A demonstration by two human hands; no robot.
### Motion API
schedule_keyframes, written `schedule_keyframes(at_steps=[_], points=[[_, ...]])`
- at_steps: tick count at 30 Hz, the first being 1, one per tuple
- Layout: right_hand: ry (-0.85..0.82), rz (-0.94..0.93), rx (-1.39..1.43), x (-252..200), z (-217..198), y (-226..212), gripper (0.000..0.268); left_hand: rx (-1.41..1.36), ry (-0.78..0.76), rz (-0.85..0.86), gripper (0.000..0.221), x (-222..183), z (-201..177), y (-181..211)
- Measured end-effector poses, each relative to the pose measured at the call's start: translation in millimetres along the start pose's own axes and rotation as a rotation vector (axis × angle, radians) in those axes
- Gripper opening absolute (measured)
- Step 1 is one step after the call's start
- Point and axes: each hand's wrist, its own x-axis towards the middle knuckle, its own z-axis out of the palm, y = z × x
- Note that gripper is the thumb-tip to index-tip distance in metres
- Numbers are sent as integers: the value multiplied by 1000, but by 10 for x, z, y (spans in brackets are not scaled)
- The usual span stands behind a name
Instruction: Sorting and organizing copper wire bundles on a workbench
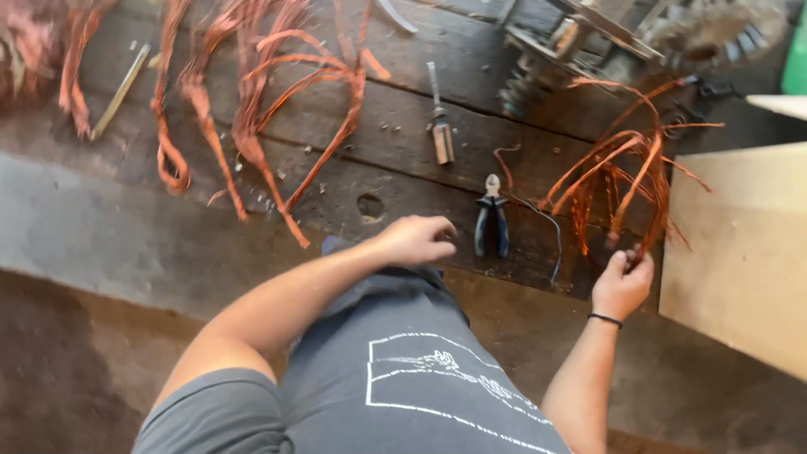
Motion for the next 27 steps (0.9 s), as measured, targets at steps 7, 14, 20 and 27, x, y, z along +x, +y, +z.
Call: schedule_keyframes(at_steps=[7, 14, 20, 27], points=[[-5, 116, 349, 83, -210, -920, 68, 25, 485, -117, 40, -772, -997, -707], [-135, -82, 44, -250, -30, -1186, 51, 211, 530, -110, 40, -656, -1410, -1442], [94, -70, -42, -561, -490, -2114, 68, 254, 453, 40, 30, -293, -1557, -1694], [52, 273, 434, -1091, -835, -4448, 19, -29, 655, 461, 35, -743, -1632, -1670]])
